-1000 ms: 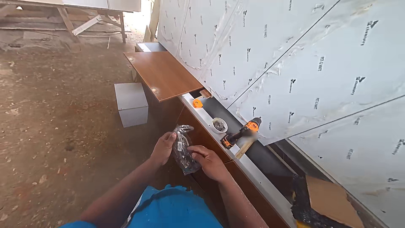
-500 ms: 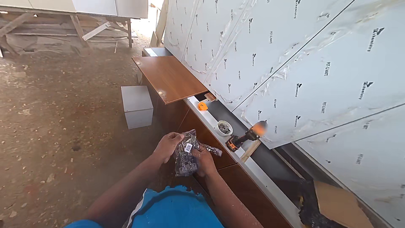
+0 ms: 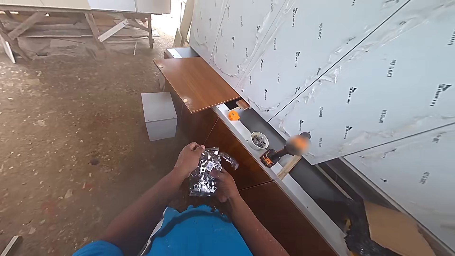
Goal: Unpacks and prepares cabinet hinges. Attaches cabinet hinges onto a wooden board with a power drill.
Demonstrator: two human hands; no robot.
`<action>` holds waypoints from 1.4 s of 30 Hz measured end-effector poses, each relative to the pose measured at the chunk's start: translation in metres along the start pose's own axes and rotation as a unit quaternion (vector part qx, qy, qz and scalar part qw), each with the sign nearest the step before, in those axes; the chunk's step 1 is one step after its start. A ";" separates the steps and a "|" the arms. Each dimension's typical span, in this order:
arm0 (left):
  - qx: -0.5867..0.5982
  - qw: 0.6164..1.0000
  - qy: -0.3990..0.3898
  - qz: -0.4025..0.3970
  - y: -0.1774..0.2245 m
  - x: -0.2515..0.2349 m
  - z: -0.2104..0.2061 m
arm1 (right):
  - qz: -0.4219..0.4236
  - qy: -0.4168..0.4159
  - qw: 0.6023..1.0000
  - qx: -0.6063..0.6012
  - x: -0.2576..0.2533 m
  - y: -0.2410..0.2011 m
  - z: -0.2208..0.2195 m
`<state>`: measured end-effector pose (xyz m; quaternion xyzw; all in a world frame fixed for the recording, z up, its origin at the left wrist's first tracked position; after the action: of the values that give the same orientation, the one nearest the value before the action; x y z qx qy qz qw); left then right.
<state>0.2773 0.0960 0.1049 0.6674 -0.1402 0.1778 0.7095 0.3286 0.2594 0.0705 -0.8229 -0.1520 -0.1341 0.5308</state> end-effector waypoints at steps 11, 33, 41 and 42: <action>0.220 0.973 -0.036 0.055 -0.009 -0.005 0.017 | 0.108 0.132 0.960 -0.223 -0.010 -0.045 0.024; -0.297 0.939 0.083 -0.149 -0.006 0.019 0.090 | 0.077 0.117 0.976 -0.165 -0.016 -0.033 -0.038; -0.307 0.922 -0.010 -0.235 -0.006 0.024 0.019 | 0.041 0.103 0.991 -0.071 -0.021 -0.007 -0.049; -0.298 0.924 -0.013 -0.239 -0.011 0.022 0.017 | 0.029 0.105 0.992 -0.065 -0.023 -0.003 -0.045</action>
<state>0.3029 0.0800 0.1063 0.4407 -0.0322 -0.0556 0.8954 0.3033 0.2167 0.0818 -0.8408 -0.0623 -0.2142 0.4932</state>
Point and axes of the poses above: each hand's wrist, its own x-axis away from the middle knuckle, its own z-axis out of the back of the hand, y = z × x, the point moved 7 cm from there along -x, towards the middle knuckle, and after that the axes turned 6 degrees about z, right-handed, at the moved point
